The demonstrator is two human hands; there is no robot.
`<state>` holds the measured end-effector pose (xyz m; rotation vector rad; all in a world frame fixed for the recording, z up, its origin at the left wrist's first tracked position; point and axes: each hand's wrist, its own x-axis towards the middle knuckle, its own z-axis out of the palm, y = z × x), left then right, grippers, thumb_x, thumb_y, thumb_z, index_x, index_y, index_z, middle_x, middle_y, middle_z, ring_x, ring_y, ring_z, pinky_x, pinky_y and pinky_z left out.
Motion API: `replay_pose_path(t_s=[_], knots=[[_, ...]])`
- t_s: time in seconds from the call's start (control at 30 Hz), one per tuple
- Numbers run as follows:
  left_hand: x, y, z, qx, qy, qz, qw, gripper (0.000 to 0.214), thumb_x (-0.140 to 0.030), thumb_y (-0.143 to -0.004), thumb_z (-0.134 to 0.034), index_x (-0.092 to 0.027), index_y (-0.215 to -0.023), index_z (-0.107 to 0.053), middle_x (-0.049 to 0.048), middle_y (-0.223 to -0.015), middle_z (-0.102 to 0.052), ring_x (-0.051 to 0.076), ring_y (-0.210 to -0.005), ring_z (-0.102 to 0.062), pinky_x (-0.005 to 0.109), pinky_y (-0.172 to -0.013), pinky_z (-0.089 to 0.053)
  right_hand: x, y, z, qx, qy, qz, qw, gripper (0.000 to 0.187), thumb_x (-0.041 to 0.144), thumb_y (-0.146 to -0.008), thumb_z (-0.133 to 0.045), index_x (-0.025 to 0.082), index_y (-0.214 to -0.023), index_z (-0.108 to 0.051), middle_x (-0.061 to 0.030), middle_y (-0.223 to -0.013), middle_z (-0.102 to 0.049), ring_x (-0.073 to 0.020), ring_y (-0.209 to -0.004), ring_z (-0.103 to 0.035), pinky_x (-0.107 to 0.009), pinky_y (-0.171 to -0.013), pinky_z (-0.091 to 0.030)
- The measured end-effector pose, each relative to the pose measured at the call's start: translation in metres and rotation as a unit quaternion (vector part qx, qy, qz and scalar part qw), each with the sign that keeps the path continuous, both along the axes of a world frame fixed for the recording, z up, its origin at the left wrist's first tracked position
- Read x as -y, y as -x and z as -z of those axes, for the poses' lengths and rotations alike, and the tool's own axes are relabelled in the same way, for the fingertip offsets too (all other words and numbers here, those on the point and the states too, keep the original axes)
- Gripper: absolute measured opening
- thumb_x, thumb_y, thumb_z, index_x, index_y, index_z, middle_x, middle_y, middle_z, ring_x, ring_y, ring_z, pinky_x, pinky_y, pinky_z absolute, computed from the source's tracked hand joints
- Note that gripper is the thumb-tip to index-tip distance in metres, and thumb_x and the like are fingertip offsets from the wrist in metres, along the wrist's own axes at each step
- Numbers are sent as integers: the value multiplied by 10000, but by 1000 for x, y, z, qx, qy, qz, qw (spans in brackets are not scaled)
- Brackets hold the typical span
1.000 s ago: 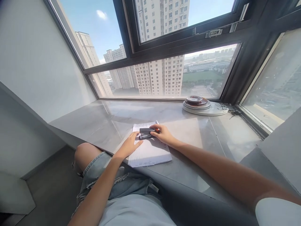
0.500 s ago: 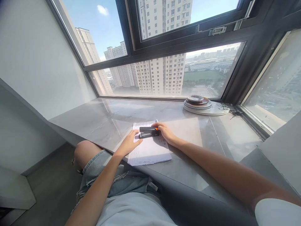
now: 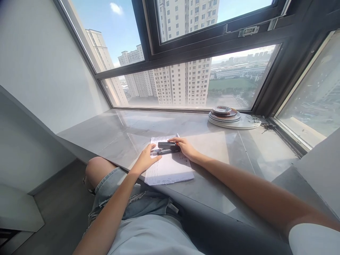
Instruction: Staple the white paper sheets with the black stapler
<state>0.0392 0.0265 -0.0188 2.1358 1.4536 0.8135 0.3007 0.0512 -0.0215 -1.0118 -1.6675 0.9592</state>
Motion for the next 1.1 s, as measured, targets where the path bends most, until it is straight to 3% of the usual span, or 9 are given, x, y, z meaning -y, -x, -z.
replay_pose_path(t_s=[0.13,0.27,0.47,0.6,0.73,0.83,0.93,1.0,1.1], knots=[[-2,2,3,12,3,4,1000,609,-421,-861,-766,-202,-1380,-535,138,-1454,-590,317,-1365,-548,417,-1136,-420,6,1,-5,20,4,59,998,319,304,-863,-475,223,-1014,-745,-61,-1115,-745,-278,-1080,-647,-415,-1003,-475],[-1,1,2,29,4,10,1000,589,-411,-858,-768,-216,-1369,-550,135,-1444,-595,328,-1358,-549,425,-1125,-417,9,3,-5,87,-7,36,996,322,454,-884,-632,209,-1071,-722,-66,-1048,-747,-257,-943,-667,-378,-864,-513],[0,0,3,86,17,6,996,575,-365,-810,-820,-221,-1319,-595,141,-1416,-605,356,-1345,-549,467,-1143,-402,15,4,-1,176,-95,54,978,305,385,-822,-739,200,-1064,-724,-30,-839,-716,-211,-770,-634,-330,-732,-486],[3,-3,-1,208,13,-27,978,653,-269,-693,-919,-234,-1282,-638,129,-1407,-606,356,-1382,-522,453,-1190,-378,23,3,-2,161,-166,60,971,230,331,-872,-693,202,-1063,-702,-45,-923,-737,-211,-800,-653,-327,-741,-497],[11,-14,-14,469,-31,-95,877,416,-179,-835,-798,-262,-1217,-655,69,-1430,-600,244,-1455,-475,339,-1219,-369,26,4,0,169,-264,123,942,214,308,-913,-687,216,-1106,-676,-70,-963,-724,-226,-828,-648,-349,-746,-524],[17,-25,-20,665,98,-121,731,170,-189,-960,-612,-195,-1122,-666,110,-1306,-666,206,-1305,-611,303,-1122,-483,29,6,0,186,-347,143,908,173,253,-964,-643,237,-1135,-660,-73,-993,-728,-240,-889,-646,-375,-783,-547],[22,-30,-17,752,251,-104,601,217,-242,-1004,-501,-131,-1102,-658,159,-1096,-694,216,-1049,-709,311,-908,-599,32,8,-2,194,-424,123,876,253,173,-983,-600,247,-1223,-635,-84,-1111,-739,-250,-1014,-659,-407,-874,-566],[24,-31,-13,770,291,-74,563,270,-266,-1024,-459,-105,-1123,-652,151,-975,-685,209,-897,-713,307,-780,-616,34,9,-3,205,-464,103,856,320,118,-980,-571,235,-1273,-621,-99,-1170,-735,-252,-1067,-659,-424,-911,-570],[24,-28,-10,769,313,-45,555,340,-286,-1049,-414,-84,-1187,-650,171,-1007,-697,211,-868,-713,301,-731,-618,36,10,-3,223,-503,84,830,384,63,-967,-536,228,-1303,-623,-103,-1185,-740,-253,-1090,-661,-441,-922,-570]])
